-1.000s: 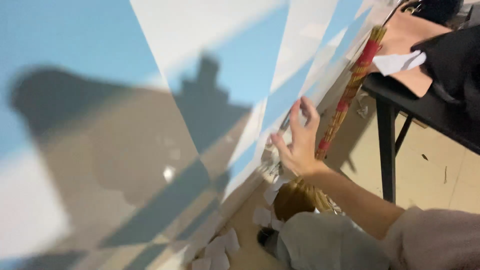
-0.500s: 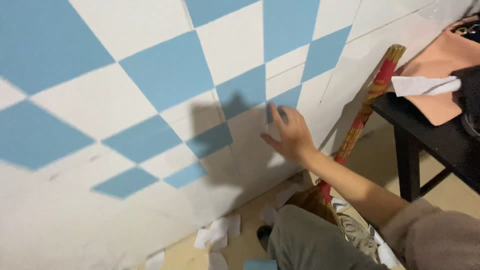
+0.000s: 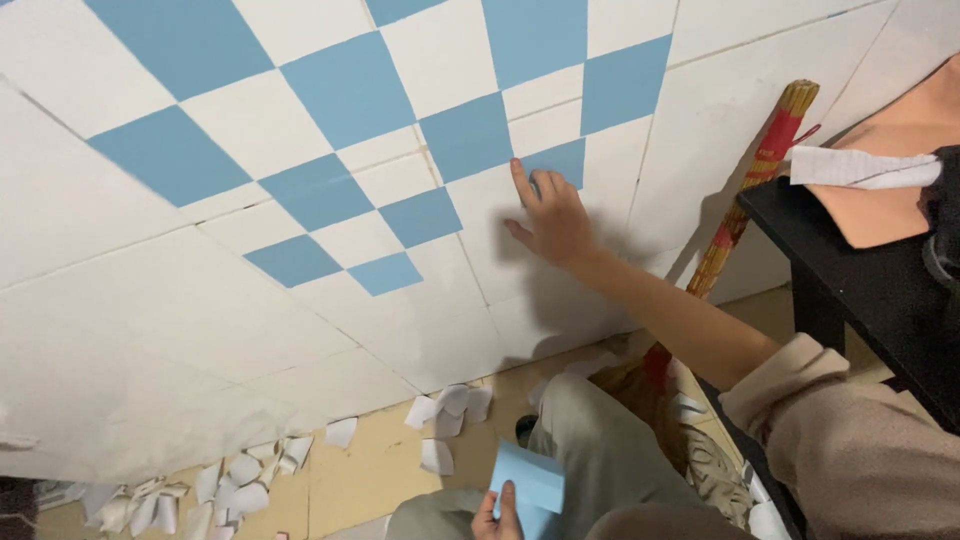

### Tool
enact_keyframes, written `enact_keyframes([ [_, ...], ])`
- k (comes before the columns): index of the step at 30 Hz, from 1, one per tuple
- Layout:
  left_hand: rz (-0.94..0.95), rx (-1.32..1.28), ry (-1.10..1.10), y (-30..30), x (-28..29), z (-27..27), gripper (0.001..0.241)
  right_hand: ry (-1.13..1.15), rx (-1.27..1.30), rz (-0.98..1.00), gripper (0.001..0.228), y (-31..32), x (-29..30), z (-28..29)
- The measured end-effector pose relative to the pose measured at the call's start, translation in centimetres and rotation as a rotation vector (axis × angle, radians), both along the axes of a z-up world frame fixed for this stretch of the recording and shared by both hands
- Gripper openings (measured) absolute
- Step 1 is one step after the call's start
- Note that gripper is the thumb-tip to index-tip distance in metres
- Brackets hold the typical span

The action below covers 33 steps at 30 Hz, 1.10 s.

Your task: Measuring, marking, and cutting vinyl wrap material to create squares, then applying them to a tiled wall in a checkered pattern.

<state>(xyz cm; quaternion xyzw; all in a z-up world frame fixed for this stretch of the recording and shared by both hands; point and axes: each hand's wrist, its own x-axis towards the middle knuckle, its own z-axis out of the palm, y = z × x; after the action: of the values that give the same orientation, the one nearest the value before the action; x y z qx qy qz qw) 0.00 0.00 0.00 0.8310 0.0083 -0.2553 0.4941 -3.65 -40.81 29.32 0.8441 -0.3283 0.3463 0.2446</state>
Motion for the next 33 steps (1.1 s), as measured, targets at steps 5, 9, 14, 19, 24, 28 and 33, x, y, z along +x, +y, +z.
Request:
enact_keyframes([
  [5, -0.042, -0.422, 0.154, 1.4, -2.3, 0.5, 0.064, 0.104, 0.384, 0.580, 0.045, 7.6, -5.3, -2.7],
  [9, -0.033, -0.246, 0.224, 1.6, -4.6, 9.2, 0.042, 0.174, 1.361, 0.673, 0.051, 19.0, -10.0, -1.1],
  [14, -0.288, -0.282, 0.221, 2.9, -2.4, 8.3, 0.036, -0.215, 1.987, 0.507, 0.023, 23.0, -14.8, -3.8],
  [19, -0.581, -0.278, 0.166, 2.9, -1.4, 12.6, 0.031, -0.393, 2.060, 0.499, 0.024, 23.7, -16.0, -2.0],
  [24, -0.610, -0.229, 0.153, 3.5, -1.2, 14.6, 0.032, -0.337, 2.070, 0.626, 0.015, 24.8, -15.8, -2.2],
  [28, -0.590, -0.186, 0.202, 3.8, -0.9, 16.9, 0.023, -0.331, 2.031, 0.639, 0.019, 24.6, -15.2, -4.0],
  [33, -0.662, -0.199, 0.044, 4.3, -1.0, 16.5, 0.028, -0.278, 1.955, 0.501, 0.017, 25.5, -14.1, -3.3],
])
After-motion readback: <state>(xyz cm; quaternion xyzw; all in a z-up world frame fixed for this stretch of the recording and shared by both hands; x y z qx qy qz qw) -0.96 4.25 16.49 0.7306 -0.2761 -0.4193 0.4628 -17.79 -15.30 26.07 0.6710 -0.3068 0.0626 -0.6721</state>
